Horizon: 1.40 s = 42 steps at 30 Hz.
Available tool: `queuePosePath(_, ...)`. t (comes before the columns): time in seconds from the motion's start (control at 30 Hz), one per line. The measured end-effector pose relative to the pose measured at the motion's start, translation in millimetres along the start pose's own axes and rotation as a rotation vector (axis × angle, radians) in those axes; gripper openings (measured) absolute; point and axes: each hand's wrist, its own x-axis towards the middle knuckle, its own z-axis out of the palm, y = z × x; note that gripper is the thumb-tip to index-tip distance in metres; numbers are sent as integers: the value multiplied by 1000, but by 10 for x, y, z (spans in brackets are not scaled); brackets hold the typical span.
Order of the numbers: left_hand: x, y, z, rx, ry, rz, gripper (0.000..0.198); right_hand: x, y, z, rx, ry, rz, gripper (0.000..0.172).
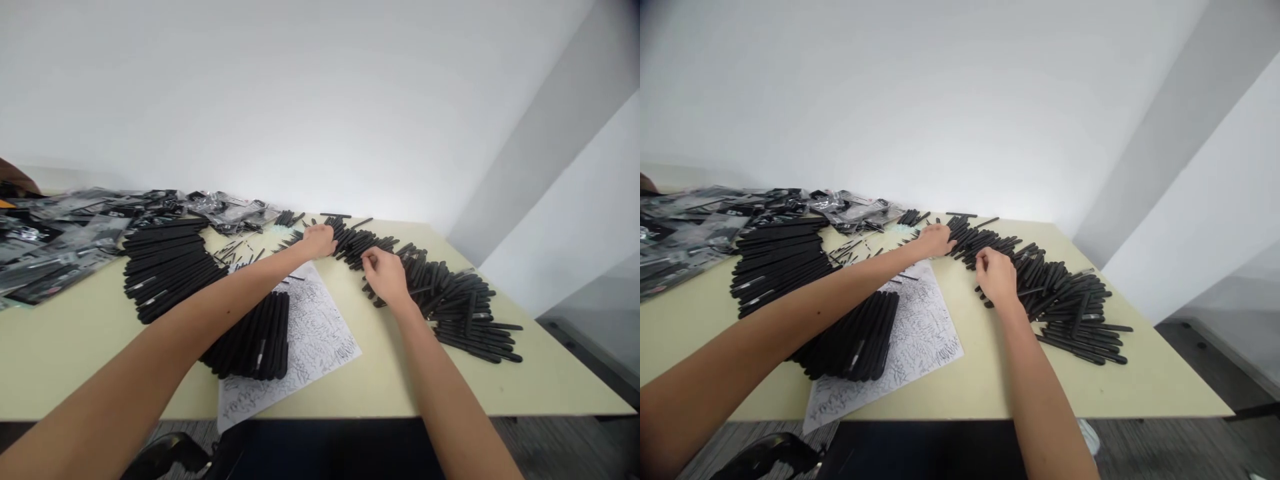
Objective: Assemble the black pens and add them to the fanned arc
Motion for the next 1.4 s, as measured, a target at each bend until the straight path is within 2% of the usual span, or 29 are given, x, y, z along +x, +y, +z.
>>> queuePosePath(0.1, 43, -3, 23, 35, -29, -32, 46, -1, -67, 13, -20, -45, -34, 19)
queuePosePath(0.3, 13, 41, 62, 84, -61, 17, 38, -34, -167, -8, -35, -90, -57, 19)
queuePosePath(0.47, -115, 55, -96, 76, 6, 5, 35, -40, -180, 1, 19, -65, -21, 17)
queuePosePath(0.53, -276, 57, -182, 58, 56, -4, 37, -30, -176, 15, 56, -44, 38, 19)
queuePosePath(0.6, -526, 81, -224, 34, 93, 14, 39, -18, -180, 30, 145, -35, 110, 33)
queuePosePath(0.67, -833, 129, -207, 7, 96, 71, 40, -14, -205, 45, 330, -75, 157, 47)
queuePosePath(0.7, -990, 157, -184, -10, 102, 114, 39, -17, -231, 52, 447, -110, 159, 51)
queuePosePath(0.73, -1139, 182, -161, -17, 160, 180, 37, -24, -266, 58, 565, -148, 141, 52)
queuePosePath(0.8, -1386, 204, -136, -14, 218, 287, 35, -46, -358, 69, 775, -184, 75, 49)
queuePosePath(0.93, -1632, 54, -237, -140, 192, 427, 34, -106, -546, 95, 1007, -127, -2, 39)
queuePosePath(1.1, -1707, -294, -390, -299, 282, 307, 25, -179, -661, 153, 954, -302, -104, 40)
queuePosePath(1.2, -1737, -410, -336, -413, 270, 257, 29, -213, -731, 167, 856, -262, -194, 39)
queuePosePath(1.3, -1761, -431, -246, -576, 189, 266, 33, -242, -801, 161, 845, -202, -163, 37)
queuePosePath(1.4, -1774, -403, -222, -700, 117, 293, 30, -271, -843, 166, 957, -224, -78, 36)
